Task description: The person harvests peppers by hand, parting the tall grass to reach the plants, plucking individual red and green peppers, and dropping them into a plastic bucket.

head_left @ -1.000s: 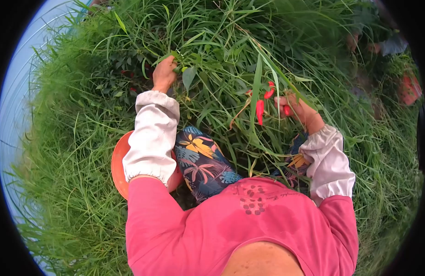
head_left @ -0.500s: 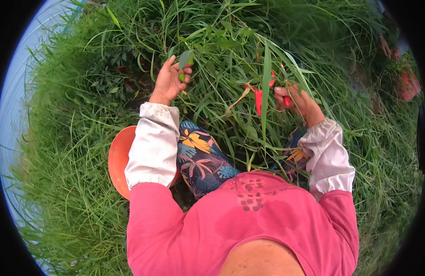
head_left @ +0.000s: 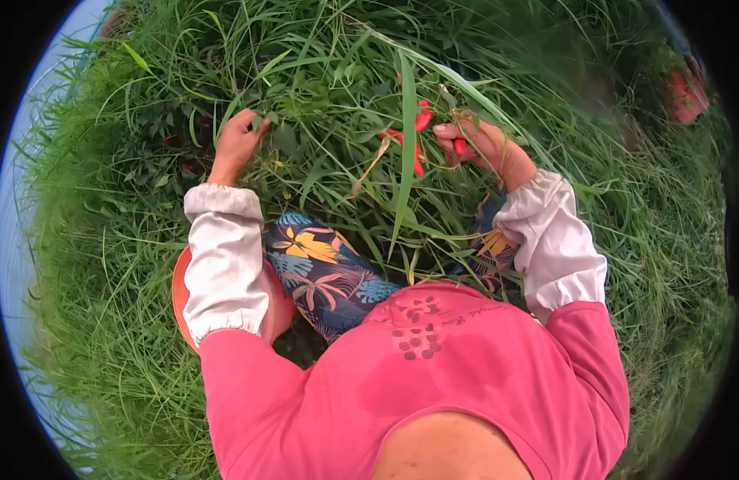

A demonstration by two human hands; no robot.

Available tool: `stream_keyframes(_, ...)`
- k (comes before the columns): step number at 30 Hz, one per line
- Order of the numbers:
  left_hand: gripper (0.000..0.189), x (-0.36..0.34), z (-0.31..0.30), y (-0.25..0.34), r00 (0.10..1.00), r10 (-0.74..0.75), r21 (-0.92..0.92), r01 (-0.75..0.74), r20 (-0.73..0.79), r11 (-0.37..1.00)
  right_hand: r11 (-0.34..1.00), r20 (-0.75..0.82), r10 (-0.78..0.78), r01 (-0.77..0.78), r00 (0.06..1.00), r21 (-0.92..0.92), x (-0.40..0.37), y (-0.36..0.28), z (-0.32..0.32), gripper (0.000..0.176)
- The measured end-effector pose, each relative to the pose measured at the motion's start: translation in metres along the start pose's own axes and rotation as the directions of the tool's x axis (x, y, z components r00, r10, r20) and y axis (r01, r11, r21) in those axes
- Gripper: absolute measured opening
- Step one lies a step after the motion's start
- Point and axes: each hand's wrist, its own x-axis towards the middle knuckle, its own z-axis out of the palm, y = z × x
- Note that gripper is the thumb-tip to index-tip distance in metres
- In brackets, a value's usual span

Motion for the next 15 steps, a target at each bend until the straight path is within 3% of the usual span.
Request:
stream_keyframes(1,0.023,-0.005,-0.005,0.012,1.0,-0.022,0.015,0.022,-0.016,1.0,0.992,0.027,0.126,-0.127,0.992,0.014,0.01,0.005,-0.003,0.037)
stream_keyframes(3,0.022,-0.009,-0.009,0.029,0.999,-0.041,0.028,0.042,-0.024,0.999,0.993,0.067,0.122,-0.122,0.99,-0.003,0.015,-0.002,0.004,0.036)
stream_keyframes(5,0.022,-0.011,-0.007,0.037,0.982,0.024,0.54,0.083,-0.188,0.838,0.994,0.091,0.1,-0.104,0.991,0.03,0.017,0.001,0.006,0.033)
stream_keyframes(6,0.022,-0.012,-0.007,0.033,0.982,0.023,0.54,0.082,-0.186,0.838,0.994,0.09,0.102,-0.105,0.991,0.031,0.016,0.001,0.007,0.033)
stream_keyframes(8,0.032,-0.008,-0.008,0.03,0.923,-0.17,0.349,0.295,-0.346,0.889,0.995,0.06,0.069,-0.073,0.996,0.064,0.014,-0.003,0.004,0.033)
stream_keyframes(9,0.038,-0.008,-0.01,0.029,0.849,-0.421,-0.134,0.399,-0.319,0.907,0.995,0.051,0.069,-0.073,0.996,0.065,0.012,-0.004,0.003,0.033)
stream_keyframes(10,0.045,-0.008,-0.016,0.043,0.766,-0.622,-0.576,0.437,-0.165,0.691,0.996,0.014,0.045,-0.046,0.999,0.073,0.011,-0.005,0.002,0.034)
stream_keyframes(12,0.034,-0.01,-0.015,0.063,0.73,-0.659,-0.788,0.293,-0.182,0.542,0.997,-0.055,-0.005,0.01,0.998,0.082,0.012,-0.007,0.004,0.038)
stream_keyframes(13,0.023,-0.013,-0.016,0.088,0.794,-0.596,-0.826,0.251,-0.123,0.505,0.985,-0.1,-0.048,0.064,0.994,0.16,0.017,-0.002,0.007,0.042)
stream_keyframes(15,0.02,-0.023,0.0,0.14,0.873,-0.485,-0.859,0.291,0.058,0.421,0.988,-0.086,-0.07,0.081,0.994,0.131,0.017,-0.009,0.009,0.043)
